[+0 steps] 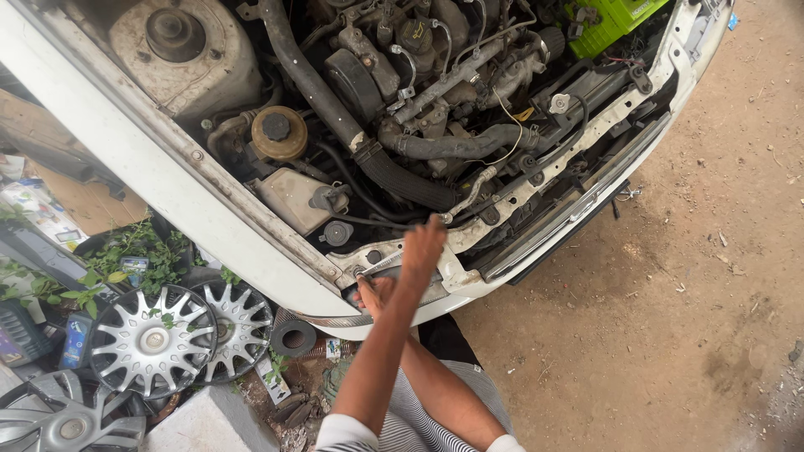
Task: The person uses a wrench to loosen bolts on the front frame of a vehicle engine bay.
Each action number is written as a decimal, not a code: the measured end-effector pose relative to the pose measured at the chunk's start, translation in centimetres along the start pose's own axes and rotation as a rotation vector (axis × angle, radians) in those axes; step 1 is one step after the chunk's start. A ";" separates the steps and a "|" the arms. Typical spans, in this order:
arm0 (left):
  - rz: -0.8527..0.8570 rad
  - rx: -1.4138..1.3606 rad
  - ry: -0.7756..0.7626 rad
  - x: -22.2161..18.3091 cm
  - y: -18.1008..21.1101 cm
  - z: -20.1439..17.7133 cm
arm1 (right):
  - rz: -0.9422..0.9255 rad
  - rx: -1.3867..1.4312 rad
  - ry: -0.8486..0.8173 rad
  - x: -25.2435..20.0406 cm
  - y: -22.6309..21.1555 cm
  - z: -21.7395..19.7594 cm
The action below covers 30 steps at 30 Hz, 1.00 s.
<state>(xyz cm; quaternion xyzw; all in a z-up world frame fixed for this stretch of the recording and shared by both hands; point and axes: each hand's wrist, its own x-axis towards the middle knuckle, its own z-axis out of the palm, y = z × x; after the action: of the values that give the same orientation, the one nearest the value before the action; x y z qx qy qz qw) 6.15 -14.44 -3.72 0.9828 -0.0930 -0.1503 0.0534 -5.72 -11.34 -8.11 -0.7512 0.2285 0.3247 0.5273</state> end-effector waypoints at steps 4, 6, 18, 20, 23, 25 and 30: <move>0.145 -0.016 0.069 -3.2 4.0 4.8 | 0.179 -0.138 0.055 -2.6 -3.3 -0.7; 0.175 -0.151 -0.021 -4.6 4.3 5.2 | 0.236 -0.187 0.060 -3.8 -4.9 -0.8; 0.015 -0.389 0.067 -8.8 4.0 2.5 | -0.602 -0.440 -0.407 1.4 8.5 -10.9; -0.041 -0.453 0.079 -8.7 4.4 3.1 | -0.236 -0.701 -0.465 2.0 9.0 -17.0; -0.126 -0.531 0.117 -8.9 5.3 4.2 | -0.019 -0.372 -0.274 1.3 7.3 -25.4; -0.153 -0.531 0.108 -9.2 6.0 5.2 | -0.084 -0.437 -0.031 0.4 5.4 -27.5; -0.192 -0.508 0.091 -9.2 7.3 7.5 | -0.387 -0.558 -0.067 0.2 -1.8 -25.5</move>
<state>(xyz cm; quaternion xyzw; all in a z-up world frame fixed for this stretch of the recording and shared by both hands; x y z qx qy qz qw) -5.99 -20.31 -7.20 0.9479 0.0436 -0.1291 0.2880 1.96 -34.73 -1.11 -0.8848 -0.0334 0.2933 0.3606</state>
